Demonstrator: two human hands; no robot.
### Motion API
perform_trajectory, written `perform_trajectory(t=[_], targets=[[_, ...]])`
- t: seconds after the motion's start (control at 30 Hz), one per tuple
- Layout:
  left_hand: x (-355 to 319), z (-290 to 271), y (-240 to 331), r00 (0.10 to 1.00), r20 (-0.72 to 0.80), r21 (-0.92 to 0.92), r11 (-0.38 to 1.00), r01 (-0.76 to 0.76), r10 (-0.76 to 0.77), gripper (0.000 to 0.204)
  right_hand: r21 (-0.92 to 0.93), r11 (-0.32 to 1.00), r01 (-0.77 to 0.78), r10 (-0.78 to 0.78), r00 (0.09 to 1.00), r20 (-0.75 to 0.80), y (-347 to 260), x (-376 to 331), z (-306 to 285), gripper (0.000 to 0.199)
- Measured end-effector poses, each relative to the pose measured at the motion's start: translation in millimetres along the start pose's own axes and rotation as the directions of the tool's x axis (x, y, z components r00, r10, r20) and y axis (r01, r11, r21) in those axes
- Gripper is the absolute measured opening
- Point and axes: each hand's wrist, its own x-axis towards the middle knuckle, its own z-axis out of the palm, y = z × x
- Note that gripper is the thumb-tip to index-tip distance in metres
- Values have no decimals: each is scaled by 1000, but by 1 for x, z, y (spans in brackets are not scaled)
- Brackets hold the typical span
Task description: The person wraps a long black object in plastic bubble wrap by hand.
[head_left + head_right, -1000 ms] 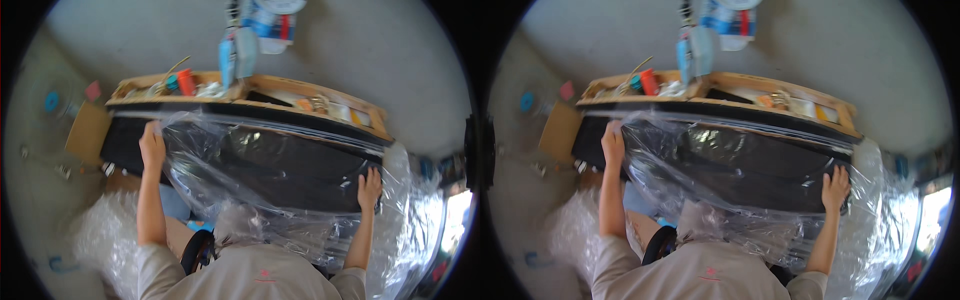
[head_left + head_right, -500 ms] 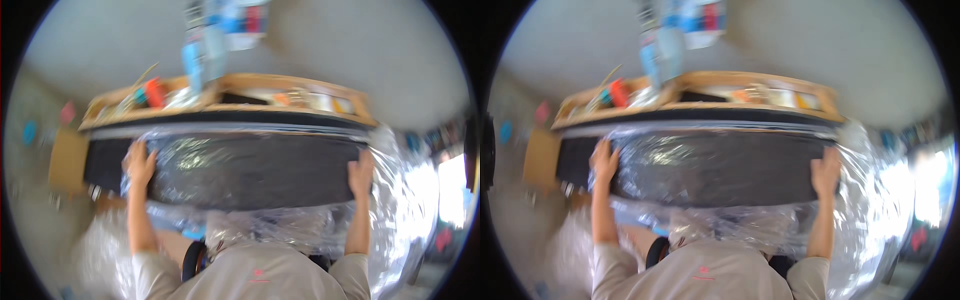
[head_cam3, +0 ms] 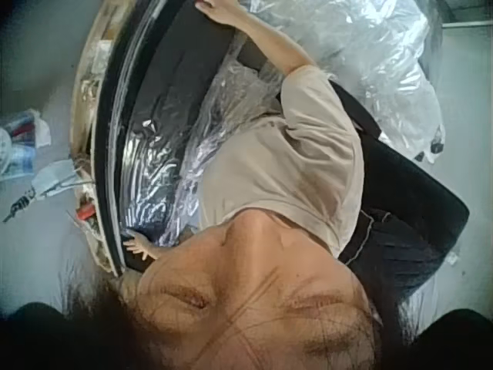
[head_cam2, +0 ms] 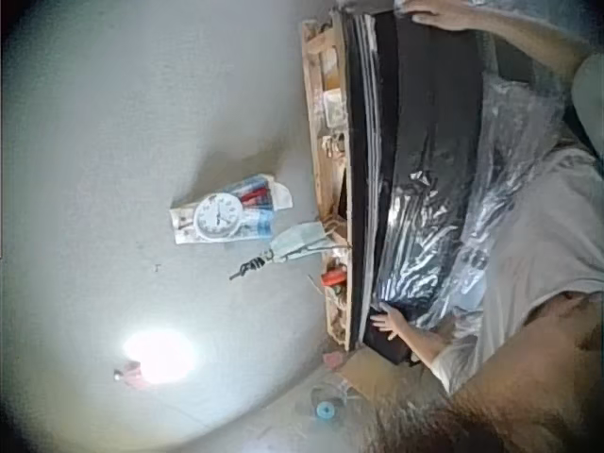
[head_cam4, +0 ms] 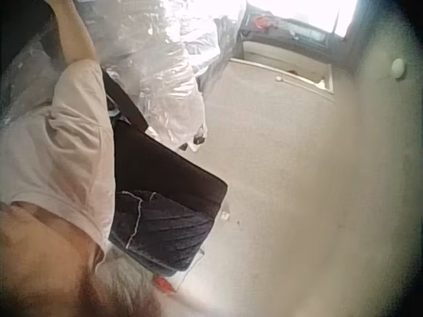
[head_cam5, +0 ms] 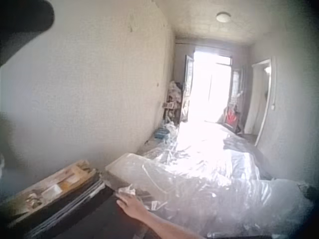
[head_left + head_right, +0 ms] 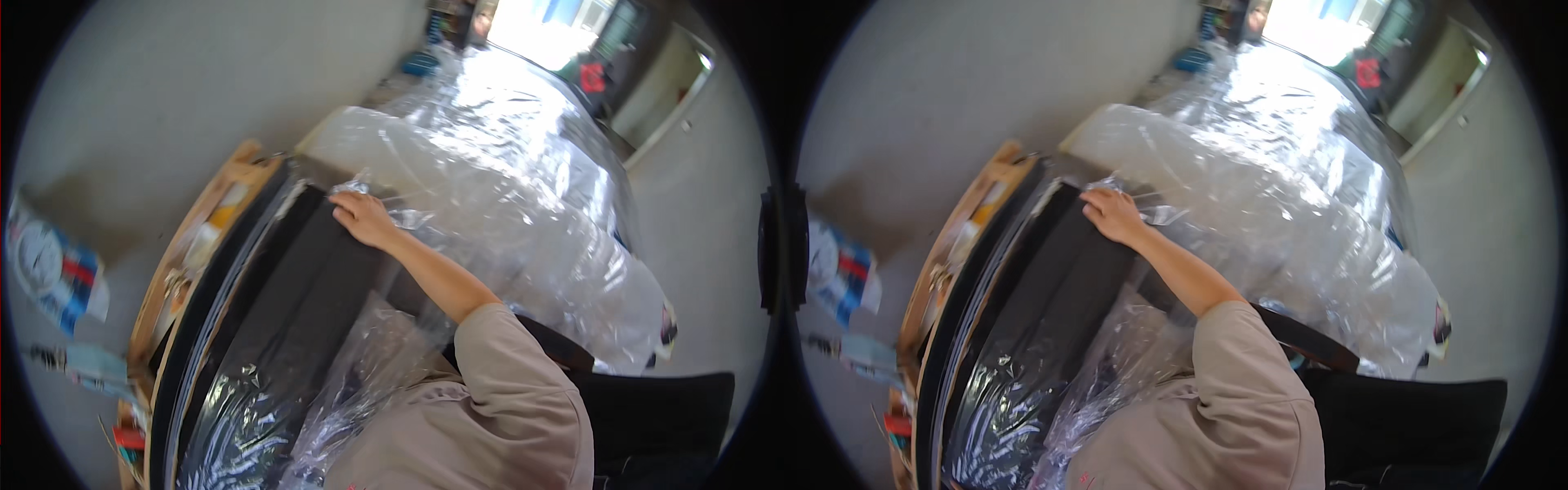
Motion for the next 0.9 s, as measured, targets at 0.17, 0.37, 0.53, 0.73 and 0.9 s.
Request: perform_trajectory(t=[0.17, 0.37, 0.53, 0.73, 0.9], targets=[[-82, 7, 35, 716, -471, -6, 810, -586, 514, 74, -556, 819, -145, -134, 893, -430, 124, -121, -124, 43], [-106, 14, 129, 445, -460, 46, 521, -852, 768, 67, -586, 688, -428, 372, 901, -221, 213, -195, -134, 37], [-117, 9, 132, 349, -433, 138, 444, -885, 831, 56, -512, 529, -677, 169, 675, -718, 247, -294, -217, 58], [-77, 12, 123, 261, -505, 78, 344, -936, 823, 44, 257, 471, -844, 607, 99, -788, 326, -438, -318, 31], [-58, 16, 191, 56, -612, -164, -57, -985, 789, 37, -491, 619, -613, 474, 790, -388, 272, -326, -274, 40]])
